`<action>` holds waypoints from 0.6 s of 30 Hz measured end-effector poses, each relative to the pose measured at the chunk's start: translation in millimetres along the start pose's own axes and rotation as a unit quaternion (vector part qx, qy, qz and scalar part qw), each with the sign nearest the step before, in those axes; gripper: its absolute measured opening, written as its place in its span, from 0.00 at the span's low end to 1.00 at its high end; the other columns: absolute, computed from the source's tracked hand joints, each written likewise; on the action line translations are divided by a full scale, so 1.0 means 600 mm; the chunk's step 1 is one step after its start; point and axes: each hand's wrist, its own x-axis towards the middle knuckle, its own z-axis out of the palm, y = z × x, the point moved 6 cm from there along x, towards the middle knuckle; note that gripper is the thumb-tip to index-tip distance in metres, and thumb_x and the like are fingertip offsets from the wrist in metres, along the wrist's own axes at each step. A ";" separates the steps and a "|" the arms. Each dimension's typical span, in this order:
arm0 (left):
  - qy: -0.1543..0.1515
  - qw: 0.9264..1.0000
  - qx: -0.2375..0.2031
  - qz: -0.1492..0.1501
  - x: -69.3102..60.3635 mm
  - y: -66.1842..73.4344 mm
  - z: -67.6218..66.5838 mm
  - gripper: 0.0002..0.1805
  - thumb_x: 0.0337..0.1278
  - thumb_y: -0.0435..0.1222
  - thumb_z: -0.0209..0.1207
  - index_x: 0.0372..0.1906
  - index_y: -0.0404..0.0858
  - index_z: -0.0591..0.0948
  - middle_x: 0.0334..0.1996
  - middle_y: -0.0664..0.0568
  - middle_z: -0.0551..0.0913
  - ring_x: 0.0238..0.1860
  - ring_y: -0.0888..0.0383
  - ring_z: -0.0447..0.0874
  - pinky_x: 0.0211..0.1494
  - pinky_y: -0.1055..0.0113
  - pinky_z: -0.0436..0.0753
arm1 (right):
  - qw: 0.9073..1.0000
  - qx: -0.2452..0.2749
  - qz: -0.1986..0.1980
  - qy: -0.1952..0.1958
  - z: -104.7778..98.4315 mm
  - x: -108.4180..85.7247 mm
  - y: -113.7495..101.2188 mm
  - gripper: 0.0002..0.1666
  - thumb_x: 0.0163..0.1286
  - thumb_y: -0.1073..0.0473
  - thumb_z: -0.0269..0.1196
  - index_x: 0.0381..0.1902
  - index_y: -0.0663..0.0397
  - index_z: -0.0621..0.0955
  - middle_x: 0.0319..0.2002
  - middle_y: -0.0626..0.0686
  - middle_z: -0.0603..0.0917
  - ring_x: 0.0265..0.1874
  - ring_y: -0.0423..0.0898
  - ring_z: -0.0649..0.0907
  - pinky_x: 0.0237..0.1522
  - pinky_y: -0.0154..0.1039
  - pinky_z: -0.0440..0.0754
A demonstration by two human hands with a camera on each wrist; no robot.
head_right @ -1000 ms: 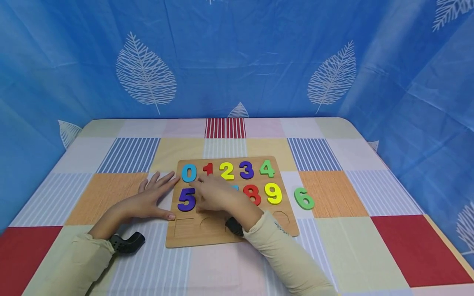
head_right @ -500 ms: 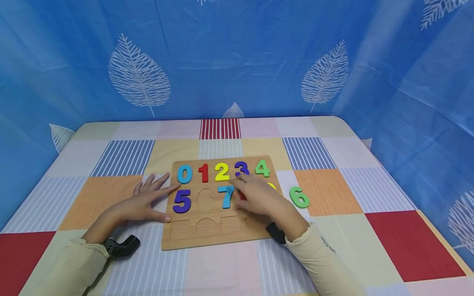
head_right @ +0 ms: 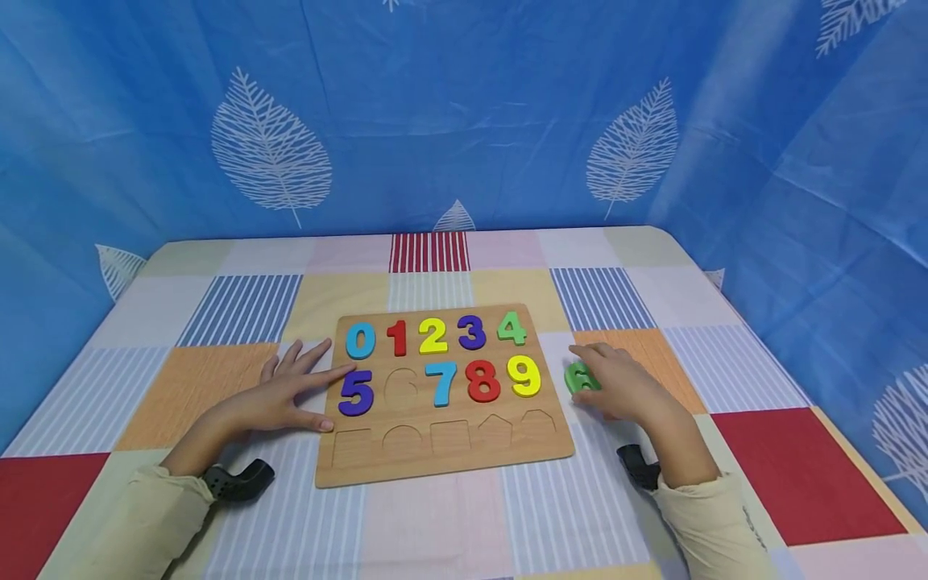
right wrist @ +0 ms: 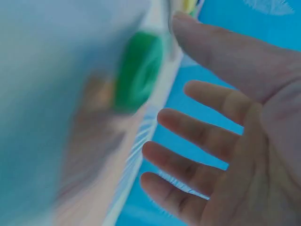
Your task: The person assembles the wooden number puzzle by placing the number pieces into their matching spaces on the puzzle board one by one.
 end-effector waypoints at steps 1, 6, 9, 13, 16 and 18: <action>0.000 1.000 0.000 0.000 0.000 0.000 0.000 0.47 0.33 0.65 0.61 0.67 0.61 0.61 0.72 0.41 0.41 0.68 0.32 0.23 0.62 0.33 0.25 | 1.000 0.005 0.004 -0.009 0.003 -0.002 0.009 0.41 0.55 0.53 0.66 0.62 0.66 0.65 0.58 0.71 0.68 0.55 0.67 0.69 0.52 0.62 0.70; 0.005 1.000 0.002 0.000 0.000 -0.001 0.001 0.48 0.33 0.65 0.61 0.67 0.60 0.61 0.72 0.41 0.42 0.68 0.32 0.24 0.62 0.33 0.25 | 0.999 0.018 -0.022 -0.022 0.010 -0.008 0.025 0.38 0.58 0.51 0.64 0.60 0.68 0.68 0.56 0.70 0.71 0.56 0.68 0.69 0.54 0.63 0.68; 0.006 1.000 0.002 0.002 0.001 -0.003 0.002 0.48 0.33 0.65 0.61 0.67 0.60 0.60 0.72 0.41 0.41 0.68 0.32 0.24 0.62 0.33 0.25 | 0.999 0.007 -0.038 -0.015 0.010 -0.009 0.021 0.37 0.56 0.52 0.65 0.59 0.67 0.70 0.54 0.69 0.73 0.54 0.67 0.71 0.53 0.61 0.70; 0.004 1.000 0.000 0.003 0.002 -0.005 0.004 0.48 0.33 0.65 0.61 0.67 0.60 0.60 0.72 0.42 0.41 0.68 0.32 0.23 0.62 0.33 0.24 | 0.999 -0.009 -0.043 -0.008 0.009 -0.009 0.018 0.37 0.53 0.53 0.68 0.57 0.67 0.71 0.52 0.68 0.75 0.51 0.65 0.74 0.50 0.59 0.72; 0.004 1.000 -0.004 0.002 0.003 -0.006 0.005 0.48 0.33 0.65 0.61 0.67 0.61 0.59 0.72 0.42 0.41 0.69 0.32 0.23 0.62 0.33 0.24 | 0.999 -0.015 -0.038 -0.006 0.008 -0.007 0.016 0.36 0.52 0.54 0.68 0.56 0.66 0.72 0.50 0.66 0.76 0.49 0.62 0.75 0.47 0.56 0.74; 0.003 1.000 -0.006 0.000 0.003 -0.006 0.006 0.48 0.33 0.65 0.61 0.67 0.61 0.59 0.72 0.42 0.42 0.69 0.32 0.23 0.62 0.33 0.24 | 0.999 -0.015 -0.034 -0.003 0.007 -0.006 0.013 0.36 0.52 0.54 0.68 0.56 0.66 0.73 0.48 0.65 0.77 0.47 0.61 0.76 0.45 0.55 0.75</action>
